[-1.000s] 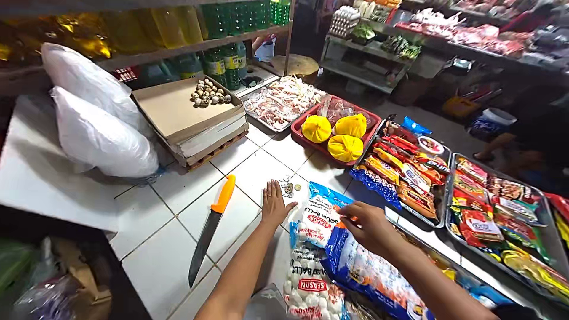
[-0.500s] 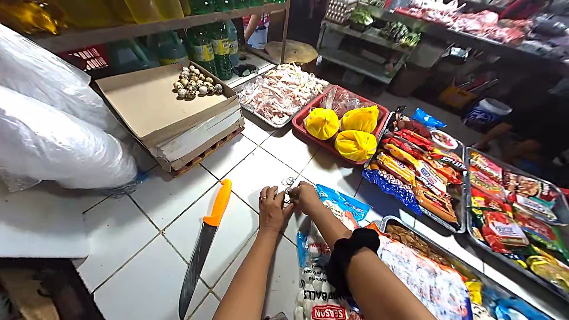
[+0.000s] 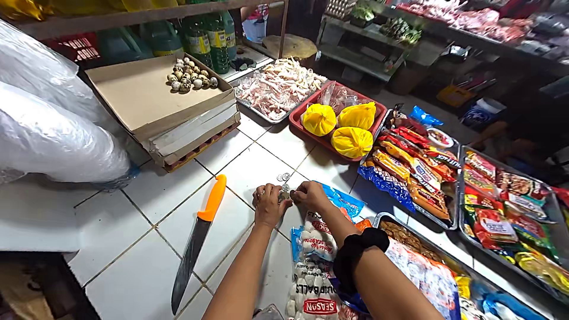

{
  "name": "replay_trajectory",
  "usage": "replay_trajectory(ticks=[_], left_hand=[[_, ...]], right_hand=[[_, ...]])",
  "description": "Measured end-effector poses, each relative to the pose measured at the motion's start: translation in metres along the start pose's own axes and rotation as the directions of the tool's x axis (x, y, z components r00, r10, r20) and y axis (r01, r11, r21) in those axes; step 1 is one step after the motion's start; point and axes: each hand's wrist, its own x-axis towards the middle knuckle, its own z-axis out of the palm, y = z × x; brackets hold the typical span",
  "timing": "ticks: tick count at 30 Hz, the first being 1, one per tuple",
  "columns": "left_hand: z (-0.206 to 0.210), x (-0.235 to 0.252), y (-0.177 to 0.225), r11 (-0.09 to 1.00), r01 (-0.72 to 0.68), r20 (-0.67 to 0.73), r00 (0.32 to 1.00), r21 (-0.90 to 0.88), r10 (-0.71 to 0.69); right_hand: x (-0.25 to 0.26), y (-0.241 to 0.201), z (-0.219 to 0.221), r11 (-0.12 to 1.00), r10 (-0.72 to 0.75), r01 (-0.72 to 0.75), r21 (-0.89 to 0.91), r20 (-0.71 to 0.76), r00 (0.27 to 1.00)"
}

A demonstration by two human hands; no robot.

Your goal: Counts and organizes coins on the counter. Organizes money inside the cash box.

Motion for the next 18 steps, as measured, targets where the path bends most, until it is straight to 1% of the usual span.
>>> replay_trajectory(ticks=[4,8,9,11,12,14,16,18], left_hand=[[-0.002,0.004,0.002,0.998,0.066,0.081,0.994,0.012,-0.067],[-0.016,0.015,0.008,0.982,0.189,0.259,0.949,-0.010,-0.180],[-0.020,0.019,0.008,0.979,0.203,0.294,0.937,-0.028,-0.186],[-0.026,0.030,0.008,0.974,0.209,0.311,0.934,-0.084,-0.174],[-0.027,0.037,0.008,0.975,0.201,0.315,0.935,-0.091,-0.163],[-0.027,0.052,0.011,0.990,0.140,0.386,0.914,-0.013,-0.124],[-0.026,0.066,0.016,0.993,0.032,0.519,0.850,0.114,-0.087],[-0.027,0.078,0.022,0.976,-0.037,0.602,0.792,0.214,-0.102]], right_hand=[[-0.001,0.000,-0.009,0.999,0.037,-0.037,-0.010,0.047,0.998],[-0.002,0.001,-0.011,0.993,0.078,-0.083,0.078,0.070,0.994],[-0.002,0.002,-0.011,0.992,0.078,-0.085,0.089,0.075,0.994],[-0.002,0.002,-0.011,0.989,0.075,-0.083,0.119,0.069,0.995],[-0.002,0.003,-0.012,0.986,0.081,-0.089,0.137,0.064,0.995],[-0.002,0.005,-0.013,0.979,0.096,-0.106,0.171,0.066,0.993],[-0.002,0.007,-0.016,0.976,0.097,-0.109,0.190,0.067,0.993],[-0.004,0.008,-0.018,0.967,0.105,-0.117,0.227,0.064,0.992]])
